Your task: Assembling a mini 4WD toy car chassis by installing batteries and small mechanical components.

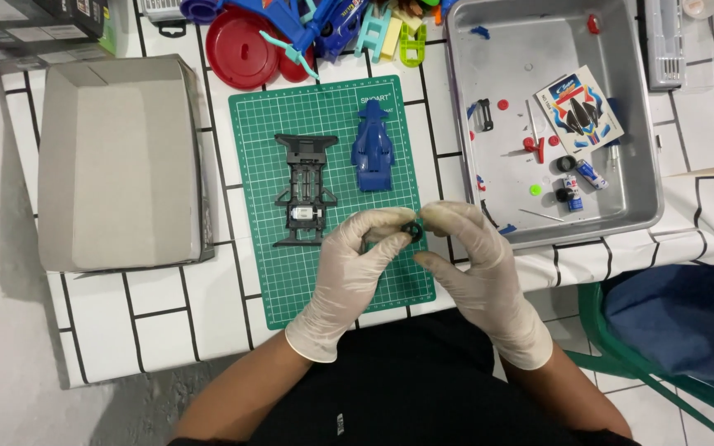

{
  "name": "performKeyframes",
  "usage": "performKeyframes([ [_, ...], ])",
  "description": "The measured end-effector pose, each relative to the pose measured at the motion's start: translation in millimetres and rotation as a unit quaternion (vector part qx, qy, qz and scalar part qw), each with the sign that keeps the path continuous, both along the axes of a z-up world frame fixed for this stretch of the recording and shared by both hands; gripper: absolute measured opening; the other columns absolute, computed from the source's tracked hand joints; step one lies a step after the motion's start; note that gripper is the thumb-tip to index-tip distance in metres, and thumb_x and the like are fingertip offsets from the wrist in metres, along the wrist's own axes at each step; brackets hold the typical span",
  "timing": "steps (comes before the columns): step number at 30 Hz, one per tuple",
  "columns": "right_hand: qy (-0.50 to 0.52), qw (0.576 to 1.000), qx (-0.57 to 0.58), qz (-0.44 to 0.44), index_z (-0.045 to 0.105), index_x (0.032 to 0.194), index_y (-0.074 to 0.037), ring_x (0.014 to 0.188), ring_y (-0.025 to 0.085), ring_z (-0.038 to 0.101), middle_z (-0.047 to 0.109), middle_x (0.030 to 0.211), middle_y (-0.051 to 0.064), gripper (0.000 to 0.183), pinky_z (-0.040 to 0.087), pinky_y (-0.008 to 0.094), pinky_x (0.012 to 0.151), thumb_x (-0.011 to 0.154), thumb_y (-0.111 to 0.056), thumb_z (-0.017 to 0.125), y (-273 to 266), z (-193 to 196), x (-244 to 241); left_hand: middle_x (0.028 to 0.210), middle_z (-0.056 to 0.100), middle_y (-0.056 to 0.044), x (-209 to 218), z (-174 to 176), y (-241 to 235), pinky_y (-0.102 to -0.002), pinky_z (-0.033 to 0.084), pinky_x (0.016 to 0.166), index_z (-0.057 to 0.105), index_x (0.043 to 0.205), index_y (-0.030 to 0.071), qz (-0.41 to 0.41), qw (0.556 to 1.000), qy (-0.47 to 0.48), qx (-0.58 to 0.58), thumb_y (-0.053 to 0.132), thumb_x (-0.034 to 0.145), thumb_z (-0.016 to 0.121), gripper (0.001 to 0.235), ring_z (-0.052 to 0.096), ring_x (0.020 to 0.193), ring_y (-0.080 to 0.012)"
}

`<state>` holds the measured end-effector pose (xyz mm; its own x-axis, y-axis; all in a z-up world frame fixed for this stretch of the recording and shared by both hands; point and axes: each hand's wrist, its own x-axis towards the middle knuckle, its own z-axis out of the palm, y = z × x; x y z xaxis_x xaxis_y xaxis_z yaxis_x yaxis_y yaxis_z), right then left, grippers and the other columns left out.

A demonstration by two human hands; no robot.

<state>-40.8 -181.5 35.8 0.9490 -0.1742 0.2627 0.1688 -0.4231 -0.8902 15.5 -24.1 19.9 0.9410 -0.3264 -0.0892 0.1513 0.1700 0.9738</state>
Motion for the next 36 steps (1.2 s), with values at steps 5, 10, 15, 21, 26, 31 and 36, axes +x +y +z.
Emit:
performKeyframes([
  [5, -0.016, 0.997, -0.064, -0.032, 0.073, 0.117, -0.001, 0.093, 0.030, 0.074, 0.073, 0.104, 0.014, 0.040, 0.062, 0.040, 0.083, 0.079, -0.001, 0.085, 2, -11, 1, 0.110, 0.075, -0.014, 8, 13, 11, -0.034, 0.057, 0.083, 0.074, 0.111, 0.007, -0.017, 0.997, -0.059, 0.051, 0.017, 0.090, 0.076, 0.023, 0.071, 0.094, -0.0206],
  [10, 0.055, 0.988, -0.140, -0.027, 0.071, 0.118, -0.004, 0.091, 0.032, 0.074, 0.072, 0.101, 0.013, 0.037, 0.063, 0.043, 0.079, 0.083, -0.004, 0.083, 4, -29, -1, 0.123, 0.068, -0.018, 15, 23, 33, -0.040, 0.055, 0.097, 0.068, 0.119, 0.004, 0.021, 0.992, -0.114, 0.046, 0.019, 0.100, 0.061, 0.025, 0.067, 0.112, -0.0277],
  [15, 0.080, 0.975, -0.208, -0.026, 0.069, 0.118, 0.001, 0.098, 0.037, 0.070, 0.068, 0.103, 0.018, 0.033, 0.060, 0.046, 0.086, 0.086, -0.001, 0.078, 11, -36, 3, 0.119, 0.069, -0.017, 11, 28, 37, -0.037, 0.056, 0.098, 0.069, 0.113, -0.001, 0.048, 0.993, -0.111, 0.014, 0.014, 0.099, 0.061, 0.022, 0.067, 0.113, -0.0266],
  [21, 0.035, 0.982, -0.185, 0.013, 0.057, 0.134, -0.005, 0.110, 0.027, 0.067, 0.066, 0.122, 0.012, 0.044, 0.056, 0.036, 0.099, 0.093, 0.004, 0.069, 6, -41, -4, 0.109, 0.067, -0.008, -17, 78, 74, -0.039, 0.049, 0.093, 0.063, 0.129, 0.000, -0.158, 0.932, 0.172, -0.276, 0.025, 0.105, 0.057, 0.035, 0.060, 0.099, -0.0227],
  [26, 0.038, 0.991, -0.131, -0.004, 0.063, 0.129, -0.009, 0.099, 0.021, 0.069, 0.069, 0.123, 0.010, 0.039, 0.060, 0.031, 0.087, 0.092, -0.003, 0.072, -15, -19, -17, 0.116, 0.065, -0.014, -18, 87, 82, -0.043, 0.049, 0.101, 0.065, 0.121, -0.001, -0.128, 0.944, 0.164, -0.257, 0.023, 0.103, 0.060, 0.030, 0.062, 0.106, -0.0260],
  [31, -0.006, 0.968, -0.217, -0.124, 0.063, 0.125, -0.003, 0.094, 0.025, 0.064, 0.067, 0.113, 0.014, 0.035, 0.056, 0.034, 0.081, 0.095, 0.012, 0.072, -73, 3, -24, 0.129, 0.067, -0.014, 8, 89, 18, -0.040, 0.056, 0.105, 0.062, 0.127, 0.003, -0.188, 0.974, 0.062, -0.114, 0.006, 0.099, 0.049, 0.031, 0.066, 0.116, -0.0254],
  [36, 0.132, 0.891, -0.337, -0.275, 0.072, 0.116, -0.011, 0.093, 0.027, 0.065, 0.067, 0.102, 0.008, 0.032, 0.052, 0.042, 0.083, 0.088, -0.018, 0.086, -153, -38, -41, 0.101, 0.071, -0.003, 39, 39, -95, -0.032, 0.055, 0.090, 0.071, 0.112, 0.013, -0.176, 0.971, -0.152, 0.062, 0.016, 0.093, 0.064, 0.021, 0.069, 0.098, -0.0159],
])
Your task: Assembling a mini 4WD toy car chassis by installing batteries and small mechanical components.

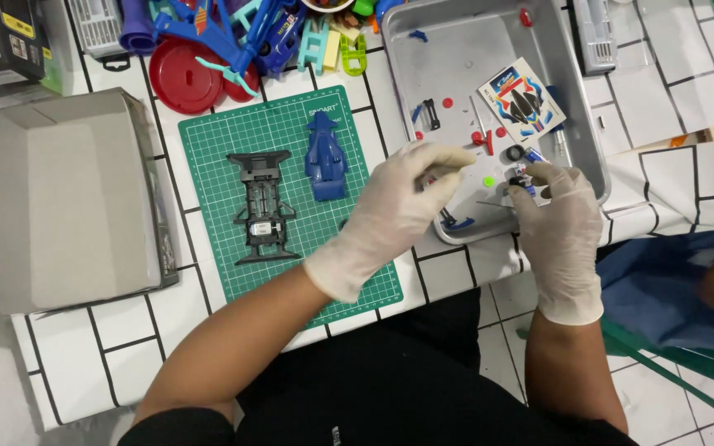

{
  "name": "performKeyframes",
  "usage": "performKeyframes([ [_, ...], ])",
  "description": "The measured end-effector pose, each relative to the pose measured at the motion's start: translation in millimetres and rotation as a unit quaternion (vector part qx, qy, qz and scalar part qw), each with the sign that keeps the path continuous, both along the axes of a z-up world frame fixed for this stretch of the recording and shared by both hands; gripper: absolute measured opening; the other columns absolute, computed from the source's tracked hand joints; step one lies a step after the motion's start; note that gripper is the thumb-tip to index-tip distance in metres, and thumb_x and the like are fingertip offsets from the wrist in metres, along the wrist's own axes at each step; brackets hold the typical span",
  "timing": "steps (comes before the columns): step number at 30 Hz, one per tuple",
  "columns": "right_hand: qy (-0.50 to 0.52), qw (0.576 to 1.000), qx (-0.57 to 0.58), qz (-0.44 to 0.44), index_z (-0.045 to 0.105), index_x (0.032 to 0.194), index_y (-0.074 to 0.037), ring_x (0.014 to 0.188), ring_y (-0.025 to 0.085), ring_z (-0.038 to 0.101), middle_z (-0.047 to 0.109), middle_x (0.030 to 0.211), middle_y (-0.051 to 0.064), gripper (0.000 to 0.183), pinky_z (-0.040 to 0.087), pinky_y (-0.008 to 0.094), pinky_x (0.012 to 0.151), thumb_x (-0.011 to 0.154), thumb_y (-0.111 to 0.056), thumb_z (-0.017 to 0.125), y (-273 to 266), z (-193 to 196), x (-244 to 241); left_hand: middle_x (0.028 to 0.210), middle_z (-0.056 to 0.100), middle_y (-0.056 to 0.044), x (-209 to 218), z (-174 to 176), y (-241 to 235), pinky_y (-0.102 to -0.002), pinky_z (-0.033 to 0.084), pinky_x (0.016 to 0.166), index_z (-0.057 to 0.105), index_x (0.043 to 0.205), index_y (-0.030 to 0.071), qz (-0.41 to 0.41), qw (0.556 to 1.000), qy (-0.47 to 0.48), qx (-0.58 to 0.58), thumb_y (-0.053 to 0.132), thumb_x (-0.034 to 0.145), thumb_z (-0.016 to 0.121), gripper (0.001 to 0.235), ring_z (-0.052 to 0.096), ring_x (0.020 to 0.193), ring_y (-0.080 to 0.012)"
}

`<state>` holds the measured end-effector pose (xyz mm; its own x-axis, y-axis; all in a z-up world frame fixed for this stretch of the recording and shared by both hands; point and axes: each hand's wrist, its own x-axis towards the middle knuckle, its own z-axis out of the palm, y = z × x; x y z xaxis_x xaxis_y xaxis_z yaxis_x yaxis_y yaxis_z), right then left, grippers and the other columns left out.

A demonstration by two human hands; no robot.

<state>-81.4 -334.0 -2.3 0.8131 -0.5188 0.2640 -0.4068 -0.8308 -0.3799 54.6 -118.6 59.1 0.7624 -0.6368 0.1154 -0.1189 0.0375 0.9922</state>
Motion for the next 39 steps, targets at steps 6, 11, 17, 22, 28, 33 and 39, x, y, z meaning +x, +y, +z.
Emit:
performKeyframes([
  [6, 0.121, 0.990, -0.028, -0.073, 0.075, 0.104, -0.022, 0.088, 0.027, 0.071, 0.069, 0.091, 0.000, 0.024, 0.056, 0.045, 0.082, 0.083, -0.031, 0.085, -13, -10, 17, 0.106, 0.068, -0.006, 22, -75, -116, -0.043, 0.053, 0.097, 0.067, 0.114, 0.018, -0.062, 0.936, -0.312, 0.151, 0.015, 0.091, 0.066, 0.024, 0.065, 0.113, -0.0303],
  [11, 0.132, 0.988, -0.021, -0.080, 0.074, 0.102, -0.023, 0.096, 0.028, 0.071, 0.068, 0.094, 0.000, 0.021, 0.056, 0.045, 0.087, 0.084, -0.029, 0.083, -12, -9, 18, 0.088, 0.062, -0.004, 30, -142, -185, -0.044, 0.056, 0.082, 0.069, 0.101, 0.016, -0.012, 0.860, -0.455, 0.232, 0.011, 0.081, 0.070, 0.021, 0.063, 0.099, -0.0296],
  [17, 0.064, 0.997, 0.017, -0.049, 0.073, 0.103, -0.018, 0.096, 0.024, 0.068, 0.067, 0.097, 0.002, 0.022, 0.055, 0.040, 0.085, 0.084, -0.020, 0.084, -13, -5, 9, 0.082, 0.055, -0.005, 31, -124, -176, -0.041, 0.052, 0.077, 0.069, 0.080, 0.016, 0.014, 0.821, -0.536, 0.198, 0.006, 0.075, 0.068, 0.011, 0.058, 0.095, -0.0294],
  [22, -0.108, 0.960, 0.256, -0.037, 0.071, 0.112, -0.007, 0.086, 0.006, 0.057, 0.068, 0.097, 0.001, 0.026, 0.046, 0.020, 0.080, 0.088, -0.002, 0.081, 0, 19, 0, 0.098, 0.064, -0.004, 29, -102, -147, -0.041, 0.050, 0.088, 0.068, 0.091, 0.019, 0.029, 0.828, -0.531, 0.177, 0.021, 0.080, 0.074, 0.013, 0.061, 0.107, -0.0263],
  [28, -0.232, 0.891, 0.387, 0.048, 0.067, 0.111, 0.007, 0.094, 0.013, 0.068, 0.068, 0.109, 0.017, 0.033, 0.059, 0.027, 0.089, 0.085, -0.004, 0.084, 44, 48, 5, 0.103, 0.074, -0.003, 9, -23, -48, -0.029, 0.060, 0.080, 0.065, 0.118, 0.022, -0.032, 0.998, -0.048, 0.013, 0.015, 0.089, 0.072, 0.031, 0.074, 0.091, -0.0159],
  [33, -0.244, 0.850, 0.448, 0.133, 0.066, 0.105, 0.010, 0.097, 0.025, 0.070, 0.066, 0.105, 0.021, 0.028, 0.061, 0.037, 0.089, 0.084, -0.002, 0.080, 80, 36, 20, 0.115, 0.071, -0.011, -17, -23, 6, -0.023, 0.062, 0.082, 0.070, 0.122, 0.007, 0.051, 0.980, 0.165, -0.103, 0.002, 0.089, 0.072, 0.033, 0.074, 0.096, -0.0164],
  [39, -0.246, 0.859, 0.414, 0.177, 0.069, 0.105, 0.007, 0.088, 0.018, 0.063, 0.068, 0.102, 0.017, 0.026, 0.057, 0.031, 0.084, 0.084, -0.001, 0.081, 121, 46, 30, 0.127, 0.065, -0.014, -33, -29, 48, -0.026, 0.062, 0.086, 0.067, 0.128, 0.003, 0.112, 0.970, 0.174, -0.125, 0.001, 0.093, 0.070, 0.035, 0.072, 0.103, -0.0185],
])
